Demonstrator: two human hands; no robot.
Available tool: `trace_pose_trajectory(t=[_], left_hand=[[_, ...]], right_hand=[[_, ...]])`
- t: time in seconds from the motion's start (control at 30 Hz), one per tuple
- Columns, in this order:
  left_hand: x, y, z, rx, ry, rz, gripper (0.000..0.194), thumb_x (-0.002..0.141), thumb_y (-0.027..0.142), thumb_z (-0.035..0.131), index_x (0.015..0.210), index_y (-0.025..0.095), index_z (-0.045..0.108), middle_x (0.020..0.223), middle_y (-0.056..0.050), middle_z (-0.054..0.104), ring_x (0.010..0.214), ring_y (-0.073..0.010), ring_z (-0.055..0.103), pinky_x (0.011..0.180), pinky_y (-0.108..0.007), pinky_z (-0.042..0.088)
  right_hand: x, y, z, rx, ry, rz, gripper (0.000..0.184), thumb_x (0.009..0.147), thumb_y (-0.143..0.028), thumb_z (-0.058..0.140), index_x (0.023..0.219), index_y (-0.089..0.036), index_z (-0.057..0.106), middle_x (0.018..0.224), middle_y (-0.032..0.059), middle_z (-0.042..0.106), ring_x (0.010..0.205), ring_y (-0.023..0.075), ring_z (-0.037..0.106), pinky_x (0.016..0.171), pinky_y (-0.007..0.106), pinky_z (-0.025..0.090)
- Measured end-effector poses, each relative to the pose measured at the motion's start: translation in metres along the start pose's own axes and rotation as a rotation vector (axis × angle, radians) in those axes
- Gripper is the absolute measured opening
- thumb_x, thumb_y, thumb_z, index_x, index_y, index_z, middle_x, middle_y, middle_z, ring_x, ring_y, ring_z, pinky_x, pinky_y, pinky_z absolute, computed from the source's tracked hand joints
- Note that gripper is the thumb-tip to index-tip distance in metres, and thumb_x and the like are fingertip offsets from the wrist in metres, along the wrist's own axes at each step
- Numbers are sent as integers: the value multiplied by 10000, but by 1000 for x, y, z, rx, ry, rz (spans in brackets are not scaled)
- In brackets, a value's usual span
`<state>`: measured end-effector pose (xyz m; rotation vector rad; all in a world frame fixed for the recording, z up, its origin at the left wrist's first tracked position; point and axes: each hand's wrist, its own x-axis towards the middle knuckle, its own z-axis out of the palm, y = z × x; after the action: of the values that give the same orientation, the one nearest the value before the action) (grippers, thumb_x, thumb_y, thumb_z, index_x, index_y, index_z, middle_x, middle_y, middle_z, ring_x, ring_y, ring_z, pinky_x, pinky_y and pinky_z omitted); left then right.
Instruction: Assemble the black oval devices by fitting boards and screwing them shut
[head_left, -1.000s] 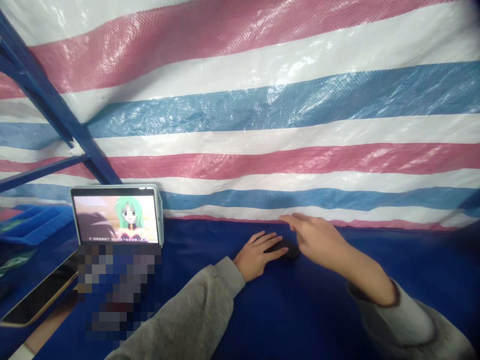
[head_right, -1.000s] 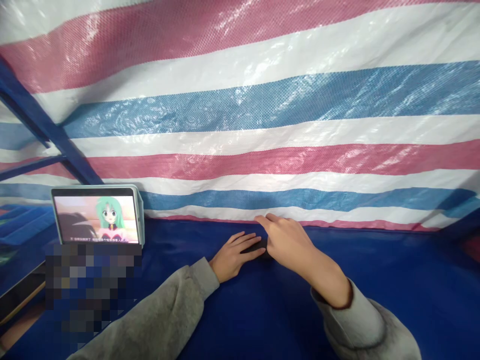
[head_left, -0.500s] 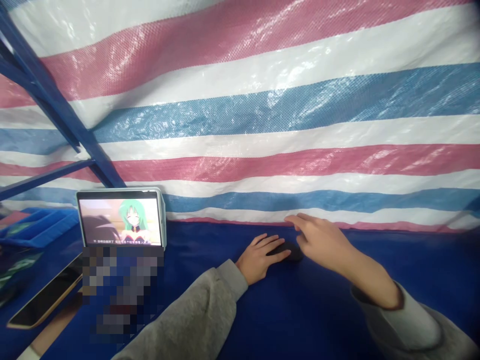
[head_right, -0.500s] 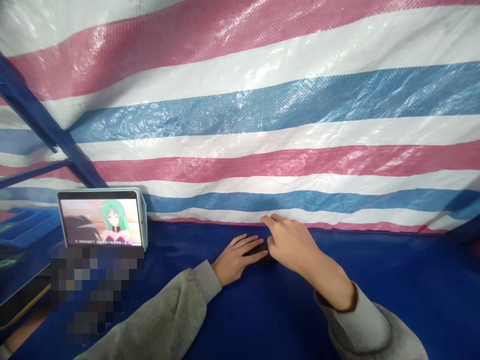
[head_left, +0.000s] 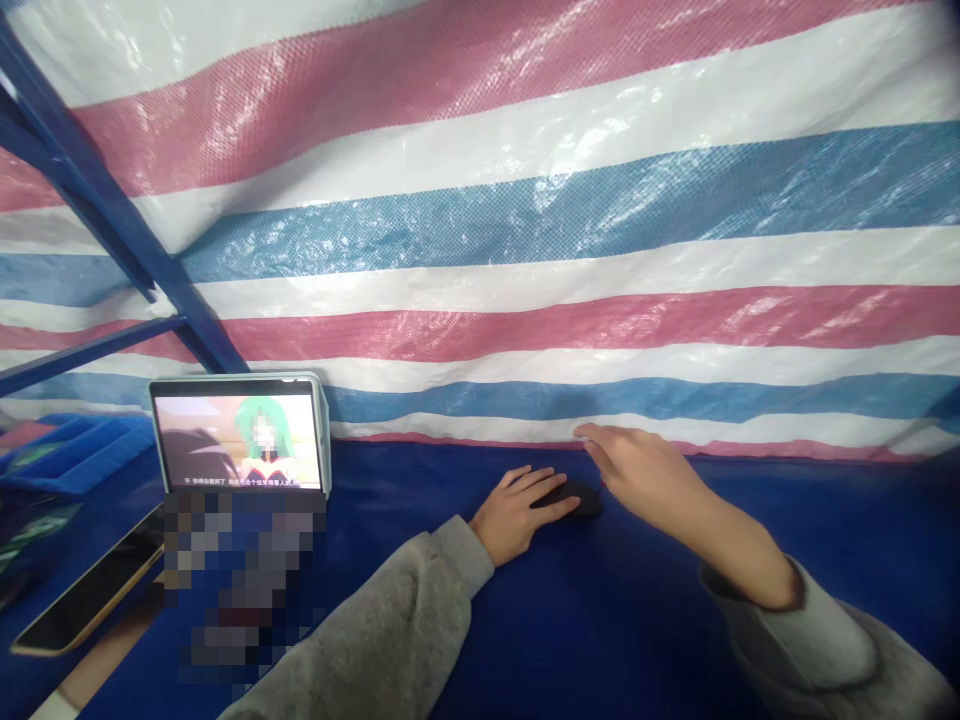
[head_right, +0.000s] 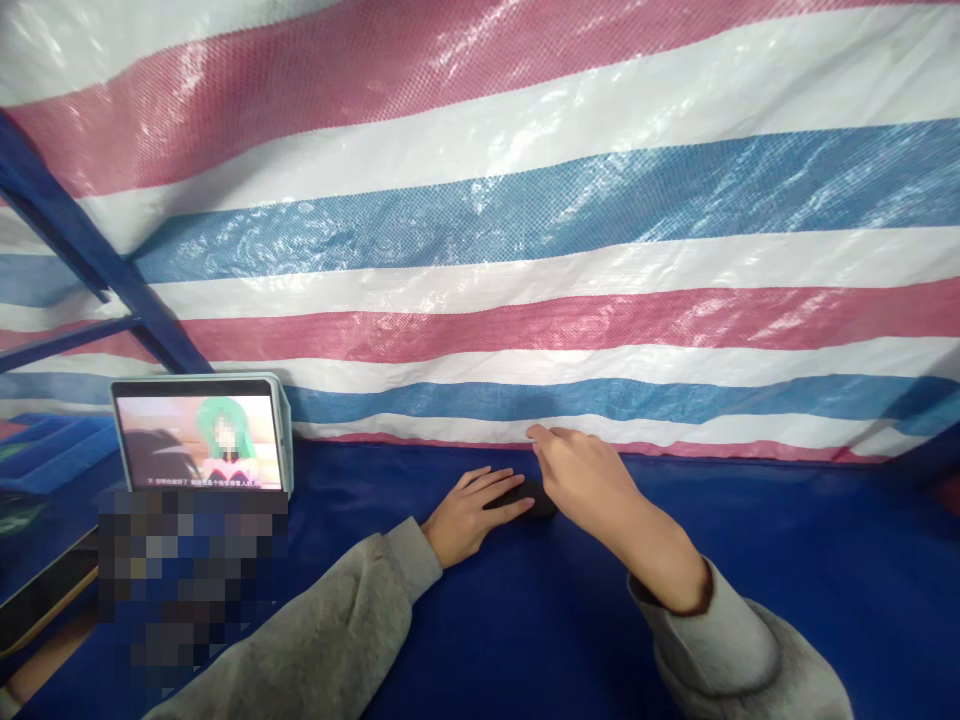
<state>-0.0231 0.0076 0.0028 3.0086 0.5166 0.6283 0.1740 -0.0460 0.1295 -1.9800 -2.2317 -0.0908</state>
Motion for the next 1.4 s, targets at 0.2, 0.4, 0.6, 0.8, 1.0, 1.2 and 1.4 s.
trace_pose_trajectory(t=[0.2, 0.4, 0.6, 0.8, 1.0, 1.2, 1.4], left_hand=[[0, -1, 1, -5, 13, -12, 504, 951, 100, 387, 1404, 321, 401, 1480, -34, 398, 1385, -197, 332, 1111, -436, 299], [0, 0, 0, 7, 12, -8, 488, 962, 121, 389, 1405, 327, 398, 1483, -36, 393, 1380, -198, 341, 1105, -434, 311], [0, 0, 0, -3, 11, -7, 495, 956, 109, 394, 1406, 315, 399, 1480, -41, 397, 1380, -201, 338, 1108, -434, 302], [0, -1, 1, -9, 6, -4, 509, 949, 99, 403, 1411, 313, 391, 1486, -35, 387, 1386, -200, 326, 1114, -433, 285], [0, 0, 1, -5, 10, -6, 485, 963, 123, 393, 1407, 317, 399, 1486, -38, 388, 1384, -202, 331, 1112, -430, 289], [1, 1, 1, 9, 12, -4, 511, 946, 100, 408, 1408, 317, 397, 1476, -42, 402, 1382, -203, 336, 1112, -436, 293], [1, 1, 1, -1, 6, 4, 501, 950, 102, 389, 1404, 315, 406, 1481, -41, 394, 1387, -205, 326, 1114, -440, 286]], right_hand=[[-1, -2, -1, -8, 28, -62, 432, 768, -54, 422, 1123, -202, 618, 1053, 60, 650, 791, 176, 637, 617, 266, 356], [-2, -3, -3, -66, 12, -11, 393, 819, -82, 394, 1125, -188, 616, 951, 63, 665, 711, 179, 625, 569, 279, 324], [-1, 1, -1, -17, 10, -14, 331, 857, -153, 391, 1082, -193, 630, 944, 61, 672, 789, 196, 634, 605, 281, 344], [0, 1, -1, -15, 29, -65, 425, 783, -69, 412, 1148, -181, 601, 1053, 76, 639, 844, 197, 628, 651, 281, 368], [0, 2, -1, -33, 8, -47, 341, 890, -143, 352, 1099, -186, 617, 951, 65, 656, 762, 187, 628, 607, 279, 340], [0, 0, -2, -24, -3, -97, 410, 774, -59, 409, 1102, -191, 616, 1017, 63, 652, 808, 185, 631, 636, 274, 347], [-1, 0, -6, -64, -54, -28, 321, 842, -101, 377, 1036, -192, 617, 886, 55, 664, 742, 186, 629, 590, 276, 324]])
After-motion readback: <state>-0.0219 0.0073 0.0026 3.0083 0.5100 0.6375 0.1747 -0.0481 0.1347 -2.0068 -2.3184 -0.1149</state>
